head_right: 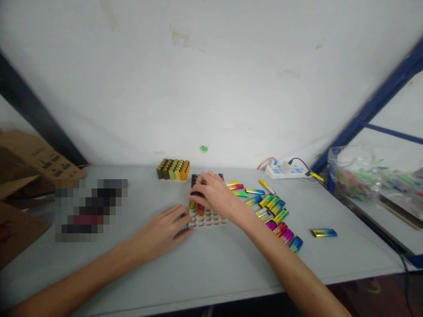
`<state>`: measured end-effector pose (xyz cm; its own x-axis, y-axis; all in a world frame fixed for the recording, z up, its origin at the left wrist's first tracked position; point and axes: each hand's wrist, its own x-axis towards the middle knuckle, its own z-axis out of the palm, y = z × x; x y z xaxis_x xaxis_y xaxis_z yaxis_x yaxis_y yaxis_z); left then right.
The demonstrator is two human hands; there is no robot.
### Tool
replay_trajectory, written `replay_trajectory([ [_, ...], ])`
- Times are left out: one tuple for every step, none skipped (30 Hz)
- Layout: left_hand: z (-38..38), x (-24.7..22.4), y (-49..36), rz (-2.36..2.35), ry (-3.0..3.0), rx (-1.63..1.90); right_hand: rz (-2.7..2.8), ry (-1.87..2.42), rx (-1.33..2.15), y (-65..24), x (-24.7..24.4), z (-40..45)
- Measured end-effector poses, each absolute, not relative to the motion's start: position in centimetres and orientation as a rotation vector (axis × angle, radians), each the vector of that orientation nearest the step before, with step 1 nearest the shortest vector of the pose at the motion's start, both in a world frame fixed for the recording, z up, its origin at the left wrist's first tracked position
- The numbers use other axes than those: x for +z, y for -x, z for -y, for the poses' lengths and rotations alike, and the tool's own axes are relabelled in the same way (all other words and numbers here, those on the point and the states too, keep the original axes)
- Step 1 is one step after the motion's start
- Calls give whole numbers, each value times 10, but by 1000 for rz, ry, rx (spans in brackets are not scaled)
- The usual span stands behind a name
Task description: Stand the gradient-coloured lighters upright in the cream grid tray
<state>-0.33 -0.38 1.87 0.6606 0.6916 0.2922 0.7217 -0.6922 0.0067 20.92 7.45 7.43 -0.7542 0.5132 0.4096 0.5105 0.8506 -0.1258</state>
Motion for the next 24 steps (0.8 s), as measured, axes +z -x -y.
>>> replay_trajectory([
  [3,18,3,1179,2765,-404,2576,779,-7,-209,74,-75],
  [3,18,3,1175,2770,-396,2567,804,-12,-209,75,-74],
  [3,17,3,1169,2774,-391,2563,827,-11,-209,75,-74],
  [3,16,3,1163,2776,-388,2562,847,-8,-208,77,-73],
  [2,16,3,1159,2777,-387,2558,865,-7,-207,78,-73],
  [2,15,4,1156,2777,-389,2554,881,-6,-206,78,-73],
  [2,15,4,1156,2776,-391,2552,893,-3,-205,79,-74],
  [2,14,4,1158,2776,-394,2557,897,5,-203,78,-74],
  [2,14,4,1159,2777,-396,2569,894,19,-202,78,-75],
  [2,14,4,1160,2781,-398,2588,888,36,-202,78,-76],
  [2,14,4,1162,2785,-397,2612,884,52,-201,78,-77],
  [2,14,4,1168,2787,-395,2637,885,66,-201,79,-77],
  [2,14,4,1175,2790,-388,2658,889,80,-201,81,-77],
  [2,14,4,1183,2792,-383,2674,890,97,-202,85,-76],
  [2,14,4,1191,2793,-376,2683,876,121,-202,89,-75],
  [2,14,4,1199,2795,-370,2680,844,154,-203,94,-74],
  [2,14,4,1205,2797,-364,2662,799,194,-205,100,-72],
  [3,15,4,1209,2800,-358,2626,756,232,-208,106,-71],
  [3,15,4,1212,2804,-353,2569,729,262,-213,111,-70],
  [3,16,4,1215,2808,-348,2501,728,283,-220,114,-70],
  [3,16,4,1217,2812,-342,2430,754,291,-229,116,-71],
  [3,17,4,1218,2816,-335,2361,803,283,-240,116,-73],
  [3,17,4,1219,2820,-329,2313,870,268,-254,114,-77],
  [3,17,5,1219,2823,-325,2282,942,237,-269,110,-82],
])
